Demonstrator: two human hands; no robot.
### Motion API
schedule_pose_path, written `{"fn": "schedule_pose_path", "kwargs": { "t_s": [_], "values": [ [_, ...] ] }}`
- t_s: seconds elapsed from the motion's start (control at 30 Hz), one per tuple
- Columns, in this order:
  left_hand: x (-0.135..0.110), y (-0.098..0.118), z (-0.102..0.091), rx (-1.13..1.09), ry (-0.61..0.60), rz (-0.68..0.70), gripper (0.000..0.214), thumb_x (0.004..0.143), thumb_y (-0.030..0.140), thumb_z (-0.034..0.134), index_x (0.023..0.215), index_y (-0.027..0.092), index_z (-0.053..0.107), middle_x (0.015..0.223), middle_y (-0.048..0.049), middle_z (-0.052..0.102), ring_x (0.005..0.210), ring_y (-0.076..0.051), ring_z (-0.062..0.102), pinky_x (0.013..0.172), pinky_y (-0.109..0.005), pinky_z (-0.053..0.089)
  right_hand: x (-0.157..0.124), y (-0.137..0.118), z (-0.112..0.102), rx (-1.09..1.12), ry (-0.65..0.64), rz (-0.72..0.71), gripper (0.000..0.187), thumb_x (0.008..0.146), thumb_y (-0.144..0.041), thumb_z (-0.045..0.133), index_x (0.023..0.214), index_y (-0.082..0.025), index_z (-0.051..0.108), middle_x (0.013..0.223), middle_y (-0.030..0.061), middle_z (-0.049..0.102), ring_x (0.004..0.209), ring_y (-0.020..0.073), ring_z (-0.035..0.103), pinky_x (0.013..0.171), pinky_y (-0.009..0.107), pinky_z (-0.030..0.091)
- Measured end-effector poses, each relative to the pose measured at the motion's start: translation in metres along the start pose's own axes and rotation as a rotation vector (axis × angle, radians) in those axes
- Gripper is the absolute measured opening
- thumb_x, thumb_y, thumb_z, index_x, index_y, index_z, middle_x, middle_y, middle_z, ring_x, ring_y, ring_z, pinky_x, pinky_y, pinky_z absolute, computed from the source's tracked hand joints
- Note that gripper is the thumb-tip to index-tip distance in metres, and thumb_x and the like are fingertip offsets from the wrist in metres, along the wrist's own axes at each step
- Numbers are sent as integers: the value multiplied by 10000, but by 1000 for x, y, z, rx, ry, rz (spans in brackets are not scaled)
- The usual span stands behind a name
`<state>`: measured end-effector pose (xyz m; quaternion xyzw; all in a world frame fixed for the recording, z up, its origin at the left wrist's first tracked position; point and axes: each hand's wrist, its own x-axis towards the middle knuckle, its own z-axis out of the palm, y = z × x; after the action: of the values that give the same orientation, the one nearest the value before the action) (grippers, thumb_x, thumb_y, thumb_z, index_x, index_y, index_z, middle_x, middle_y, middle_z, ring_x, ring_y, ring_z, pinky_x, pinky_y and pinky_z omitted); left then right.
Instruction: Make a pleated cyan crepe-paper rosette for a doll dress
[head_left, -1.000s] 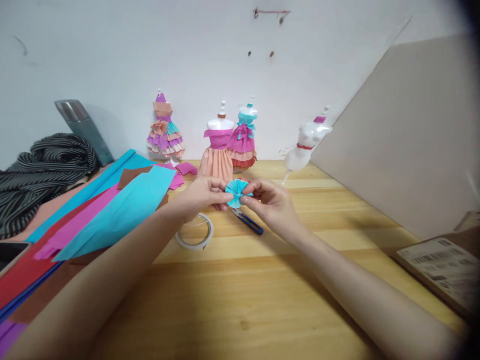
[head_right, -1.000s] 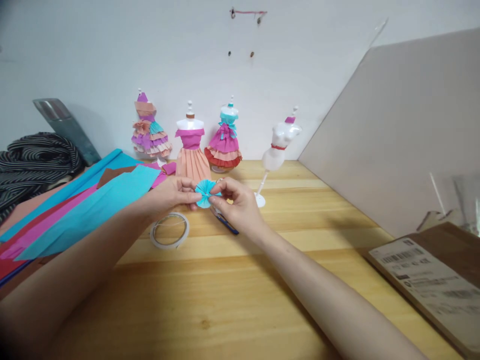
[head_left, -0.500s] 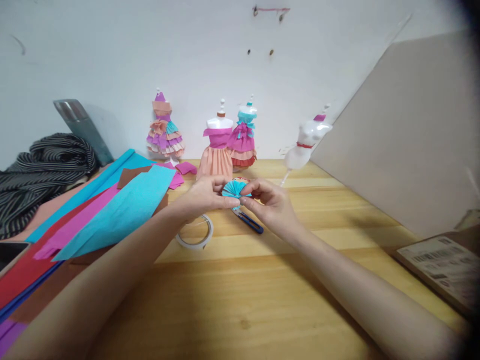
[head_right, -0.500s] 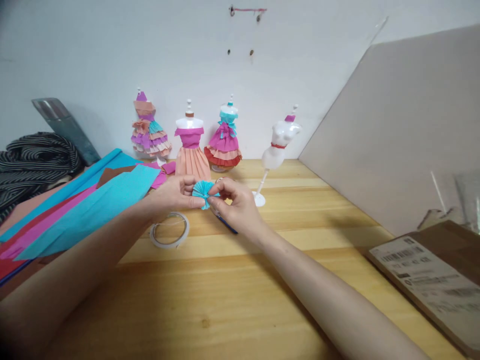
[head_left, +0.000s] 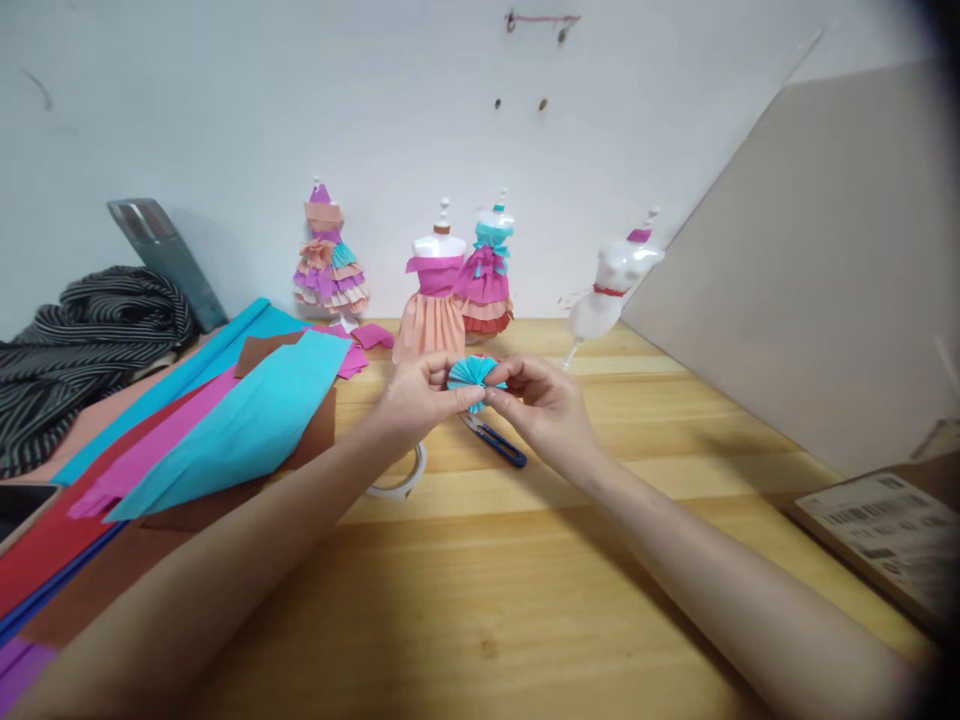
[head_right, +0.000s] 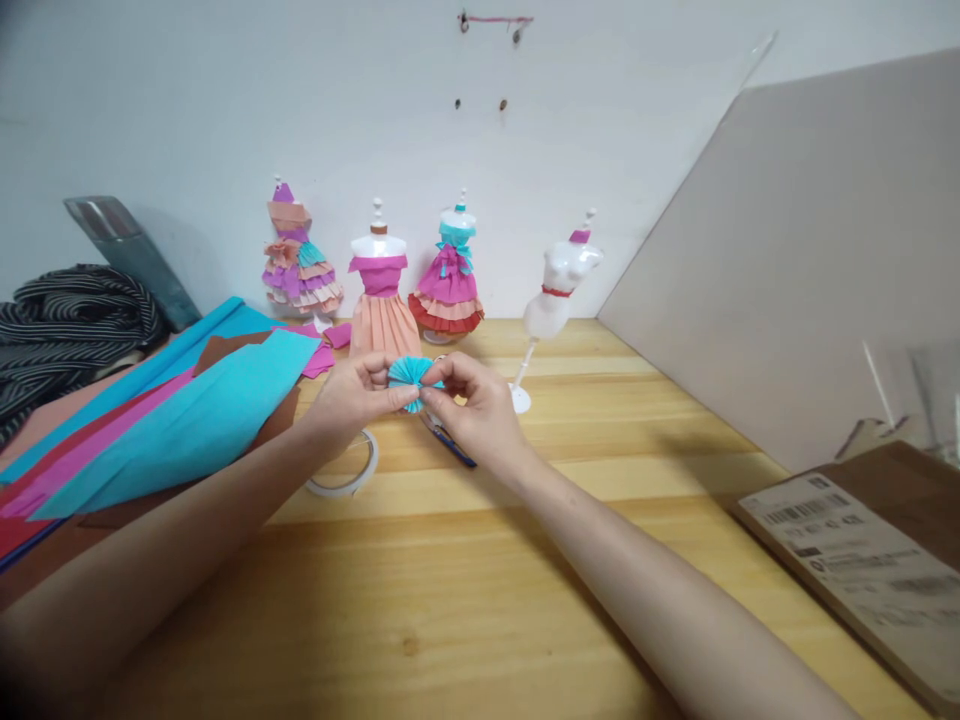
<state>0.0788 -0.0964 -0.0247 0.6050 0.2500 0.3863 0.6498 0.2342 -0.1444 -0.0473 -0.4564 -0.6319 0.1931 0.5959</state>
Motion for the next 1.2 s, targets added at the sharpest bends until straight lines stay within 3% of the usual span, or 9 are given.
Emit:
{"fn": "schedule_pose_path", "kwargs": {
  "t_s": [0.27, 0.4, 0.47, 0.63, 0.73, 0.87, 0.97, 1.1, 1.2],
  "values": [
    [1, 2, -6, 92, -2, -4, 232, 596, 247, 794, 650, 129, 602, 621, 25, 610, 607, -85, 561, 613, -220, 449, -5, -12, -1, -227, -11, -227, 74, 789, -164, 623, 796, -224, 582, 684, -15, 601, 610, 136, 573, 613, 281, 489],
    [2, 9, -14, 66, 4, 44, 268, 598, 285, 815, 741, 132, 648, 691, 6, 649, 634, -97, 580, 626, -231, 466, -3, -11, -7, -331, 69, -187, 73, 839, -271, 579, 878, -213, 559, 797, 27, 638, 637, 147, 594, 614, 286, 471],
    [2, 11, -17, 8, -8, 61, 290, 612, 315, 815, 790, 135, 674, 723, -6, 667, 636, -97, 581, 622, -230, 466, 1, -8, -12, -571, -63, -33, 134, 846, -329, 552, 831, -196, 562, 732, 36, 634, 607, 156, 575, 582, 283, 421],
    [0, 13, -17, -149, -74, -17, 341, 595, 357, 835, 817, 133, 703, 743, -31, 672, 670, -108, 587, 622, -226, 447, 7, 5, -17, -1096, -674, 358, 181, 735, -351, 639, 758, -173, 612, 730, 73, 661, 657, 200, 585, 544, 273, 311],
    [-1, 14, -16, -188, -88, -30, 361, 574, 354, 852, 821, 137, 702, 743, -34, 670, 672, -114, 586, 634, -240, 444, 6, 13, -17, -1014, -816, 361, 39, 708, -212, 593, 688, -178, 588, 679, 47, 635, 606, 168, 548, 523, 264, 290],
    [-2, 16, -15, -211, -96, -16, 365, 571, 362, 855, 808, 134, 698, 744, -39, 673, 679, -120, 589, 650, -252, 446, 8, 16, -21, -974, -803, 355, 87, 694, -169, 556, 615, -182, 522, 602, 24, 581, 539, 137, 484, 506, 262, 279],
    [-2, 16, -15, -229, -88, 4, 355, 588, 344, 849, 846, 144, 710, 761, -40, 678, 684, -123, 597, 664, -261, 446, 14, 12, -27, -728, -652, 383, 94, 658, -148, 539, 637, -193, 458, 611, 8, 572, 529, 122, 480, 496, 250, 294],
    [-3, 15, -13, -210, -60, 47, 314, 621, 327, 833, 856, 156, 715, 808, -68, 685, 765, -171, 634, 687, -282, 450, 18, 0, -30, 28, -362, 429, 205, 589, -144, 526, 686, -220, 362, 592, -37, 544, 430, 78, 379, 429, 225, 242],
    [-3, 14, -11, -284, -12, 82, 270, 650, 288, 816, 868, 164, 716, 833, -73, 681, 835, -186, 637, 726, -290, 461, 16, -11, -25, 307, -229, 352, 161, 649, -235, 556, 768, -209, 451, 597, -40, 530, 423, 67, 318, 427, 227, 188]
  ]
}}
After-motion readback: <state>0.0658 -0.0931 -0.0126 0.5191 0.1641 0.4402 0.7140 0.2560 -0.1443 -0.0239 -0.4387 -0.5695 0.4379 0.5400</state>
